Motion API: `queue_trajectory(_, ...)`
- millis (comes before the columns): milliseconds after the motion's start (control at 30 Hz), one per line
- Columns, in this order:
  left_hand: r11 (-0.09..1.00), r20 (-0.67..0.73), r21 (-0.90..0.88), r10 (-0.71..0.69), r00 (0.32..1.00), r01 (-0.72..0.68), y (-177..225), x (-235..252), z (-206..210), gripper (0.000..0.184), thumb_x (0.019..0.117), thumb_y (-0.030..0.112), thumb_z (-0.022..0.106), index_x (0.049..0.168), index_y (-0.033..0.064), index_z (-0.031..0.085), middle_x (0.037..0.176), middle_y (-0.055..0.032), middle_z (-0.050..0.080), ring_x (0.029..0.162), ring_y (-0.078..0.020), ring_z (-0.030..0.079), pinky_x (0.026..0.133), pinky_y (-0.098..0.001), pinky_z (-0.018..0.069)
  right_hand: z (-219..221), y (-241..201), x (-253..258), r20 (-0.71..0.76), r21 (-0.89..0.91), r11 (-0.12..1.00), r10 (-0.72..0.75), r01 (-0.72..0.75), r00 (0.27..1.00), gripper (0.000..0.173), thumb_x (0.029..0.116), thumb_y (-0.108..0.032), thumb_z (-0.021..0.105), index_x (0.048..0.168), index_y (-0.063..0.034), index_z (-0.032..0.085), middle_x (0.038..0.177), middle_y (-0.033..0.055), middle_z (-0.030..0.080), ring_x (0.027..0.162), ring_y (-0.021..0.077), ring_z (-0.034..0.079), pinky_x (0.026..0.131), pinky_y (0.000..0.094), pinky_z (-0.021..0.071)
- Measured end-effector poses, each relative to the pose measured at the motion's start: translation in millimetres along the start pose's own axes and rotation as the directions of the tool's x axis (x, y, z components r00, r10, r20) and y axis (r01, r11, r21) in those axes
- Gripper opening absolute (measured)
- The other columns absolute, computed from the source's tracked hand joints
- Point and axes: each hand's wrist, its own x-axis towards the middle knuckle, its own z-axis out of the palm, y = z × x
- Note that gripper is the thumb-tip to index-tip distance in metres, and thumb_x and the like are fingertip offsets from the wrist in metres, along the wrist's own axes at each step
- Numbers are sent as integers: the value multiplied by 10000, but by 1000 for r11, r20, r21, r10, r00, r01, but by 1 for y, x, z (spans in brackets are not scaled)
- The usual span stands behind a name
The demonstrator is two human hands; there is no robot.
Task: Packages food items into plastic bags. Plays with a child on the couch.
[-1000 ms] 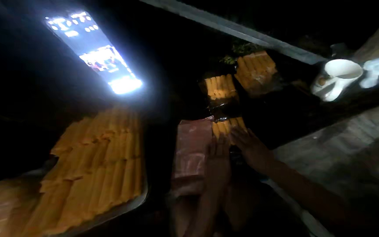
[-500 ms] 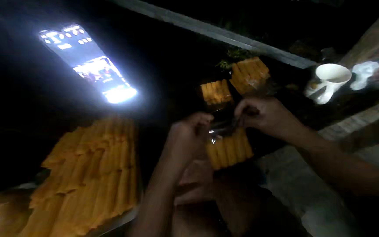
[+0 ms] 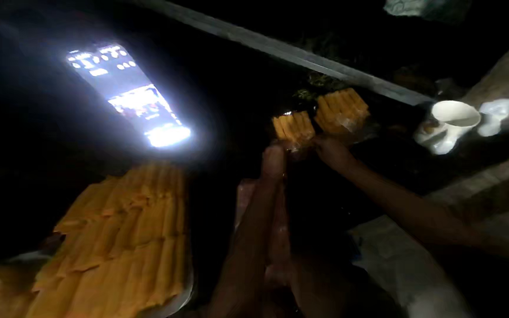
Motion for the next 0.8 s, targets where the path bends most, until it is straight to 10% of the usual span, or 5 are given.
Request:
queue_trajectory(333,997,-208,-68,23,978,-38,-41,-112,-51,253,1025,25,549,1235,24,691,1248,-163,679,1100,-290,679,972,-481,542,10,-19,-78,-13,21,966,-257,257,966,222,1002,-57,584,1157,0,734,1222,197,699,1174,378,655,1024,538,512)
queue_trajectory(500,990,-365,-128,4,931,-55,-60,-208,-61,203,1003,112,601,1150,40,722,1129,-75,722,1022,-106,690,911,-317,575,51,-65,-146,-10,213,851,-490,481,872,253,964,-286,655,1060,-88,781,1044,108,759,1036,325,698,959,533,527)
queue_trajectory(633,964,-398,-241,10,917,-115,-62,-267,-48,195,987,100,607,1095,6,739,1094,-74,737,993,-51,693,898,-218,573,70,-105,-174,147,143,834,-550,533,822,555,877,-504,735,1210,-61,708,1158,175,712,1141,390,656,971,597,512)
queue_trajectory(800,971,-399,-224,-7,917,-90,-60,-309,-22,192,971,85,615,1069,13,763,1045,-73,761,956,-69,720,893,-231,583,95,-113,-175,20,31,820,-573,572,819,147,944,-139,661,1013,-55,760,1067,136,739,1073,344,697,925,517,568)
